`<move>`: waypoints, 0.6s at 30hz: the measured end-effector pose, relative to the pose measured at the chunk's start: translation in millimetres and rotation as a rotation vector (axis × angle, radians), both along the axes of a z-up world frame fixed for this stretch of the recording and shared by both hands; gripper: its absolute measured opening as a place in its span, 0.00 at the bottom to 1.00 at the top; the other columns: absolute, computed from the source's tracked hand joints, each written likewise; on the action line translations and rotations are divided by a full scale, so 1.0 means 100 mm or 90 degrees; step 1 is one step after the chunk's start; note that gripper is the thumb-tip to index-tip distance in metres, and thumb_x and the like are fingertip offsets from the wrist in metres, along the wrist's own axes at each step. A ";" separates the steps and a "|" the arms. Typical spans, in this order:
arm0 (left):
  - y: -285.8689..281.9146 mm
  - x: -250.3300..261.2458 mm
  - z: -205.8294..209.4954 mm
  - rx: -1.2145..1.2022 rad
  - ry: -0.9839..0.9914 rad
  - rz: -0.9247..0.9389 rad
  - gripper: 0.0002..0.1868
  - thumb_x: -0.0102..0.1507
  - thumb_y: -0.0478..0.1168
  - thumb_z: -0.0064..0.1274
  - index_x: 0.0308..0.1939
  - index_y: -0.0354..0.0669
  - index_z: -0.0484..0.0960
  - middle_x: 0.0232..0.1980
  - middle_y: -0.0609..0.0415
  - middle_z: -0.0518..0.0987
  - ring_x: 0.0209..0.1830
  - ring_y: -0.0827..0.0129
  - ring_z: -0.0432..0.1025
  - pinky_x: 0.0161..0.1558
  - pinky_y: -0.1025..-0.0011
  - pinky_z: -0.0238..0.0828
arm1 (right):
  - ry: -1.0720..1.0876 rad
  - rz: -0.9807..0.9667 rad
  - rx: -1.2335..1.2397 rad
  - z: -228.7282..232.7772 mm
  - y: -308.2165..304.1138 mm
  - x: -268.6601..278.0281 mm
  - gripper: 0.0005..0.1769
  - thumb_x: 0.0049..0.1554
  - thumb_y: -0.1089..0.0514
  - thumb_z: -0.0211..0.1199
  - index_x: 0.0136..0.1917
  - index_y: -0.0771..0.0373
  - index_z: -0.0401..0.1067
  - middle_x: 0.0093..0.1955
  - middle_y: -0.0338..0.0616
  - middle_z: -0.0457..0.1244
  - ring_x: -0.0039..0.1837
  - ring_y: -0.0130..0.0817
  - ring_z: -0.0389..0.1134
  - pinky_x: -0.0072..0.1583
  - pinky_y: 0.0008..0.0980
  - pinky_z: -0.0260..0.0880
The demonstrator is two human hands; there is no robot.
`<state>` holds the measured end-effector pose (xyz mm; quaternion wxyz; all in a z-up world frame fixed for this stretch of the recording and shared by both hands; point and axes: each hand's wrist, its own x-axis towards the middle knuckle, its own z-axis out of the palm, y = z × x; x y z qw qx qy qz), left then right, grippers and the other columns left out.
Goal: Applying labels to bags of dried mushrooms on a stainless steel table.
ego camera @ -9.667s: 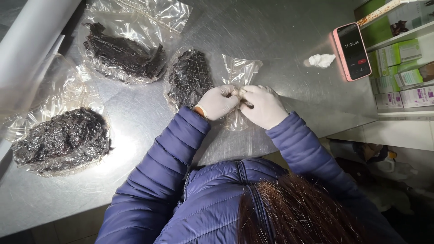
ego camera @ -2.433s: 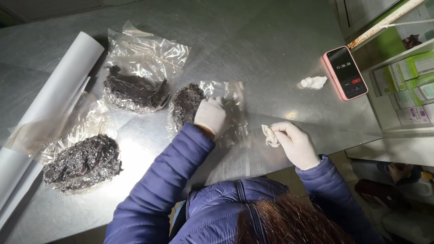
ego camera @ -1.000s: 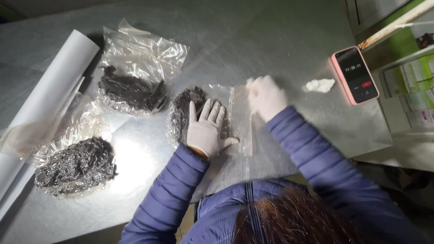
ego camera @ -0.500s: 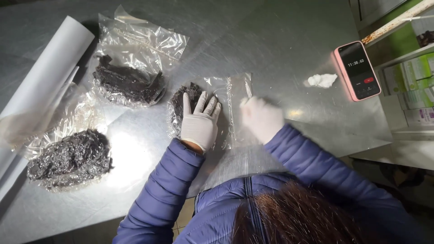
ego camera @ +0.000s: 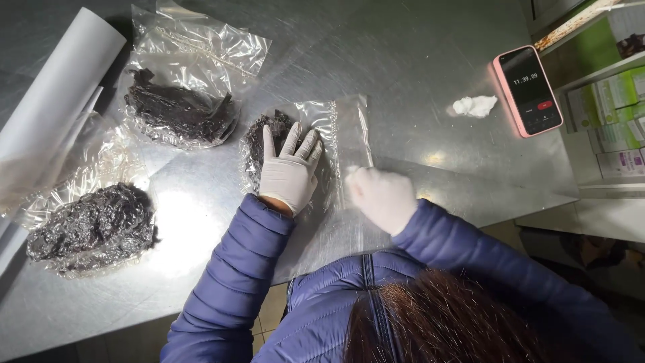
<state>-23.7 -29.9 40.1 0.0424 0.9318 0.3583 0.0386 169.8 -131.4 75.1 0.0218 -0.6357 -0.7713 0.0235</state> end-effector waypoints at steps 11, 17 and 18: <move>-0.01 0.00 -0.08 0.021 0.022 -0.003 0.30 0.61 0.47 0.51 0.68 0.49 0.75 0.76 0.53 0.67 0.80 0.55 0.52 0.73 0.29 0.26 | -0.203 0.149 0.253 0.12 0.06 0.19 0.09 0.66 0.59 0.53 0.48 0.64 0.72 0.32 0.37 0.57 0.30 0.25 0.58 0.30 0.26 0.58; 0.02 -0.03 -0.05 -0.014 -0.005 0.001 0.31 0.60 0.48 0.51 0.69 0.50 0.75 0.77 0.52 0.66 0.80 0.54 0.51 0.74 0.30 0.26 | 0.091 0.065 0.027 -0.08 -0.09 0.35 0.16 0.66 0.54 0.56 0.37 0.56 0.69 0.25 0.35 0.56 0.23 0.28 0.57 0.27 0.32 0.58; 0.02 -0.03 -0.03 -0.011 0.009 -0.003 0.33 0.59 0.47 0.51 0.70 0.50 0.75 0.77 0.52 0.65 0.81 0.54 0.50 0.74 0.32 0.26 | 0.024 0.041 0.033 -0.05 -0.11 0.47 0.14 0.65 0.53 0.57 0.38 0.57 0.70 0.26 0.36 0.58 0.22 0.29 0.57 0.26 0.33 0.59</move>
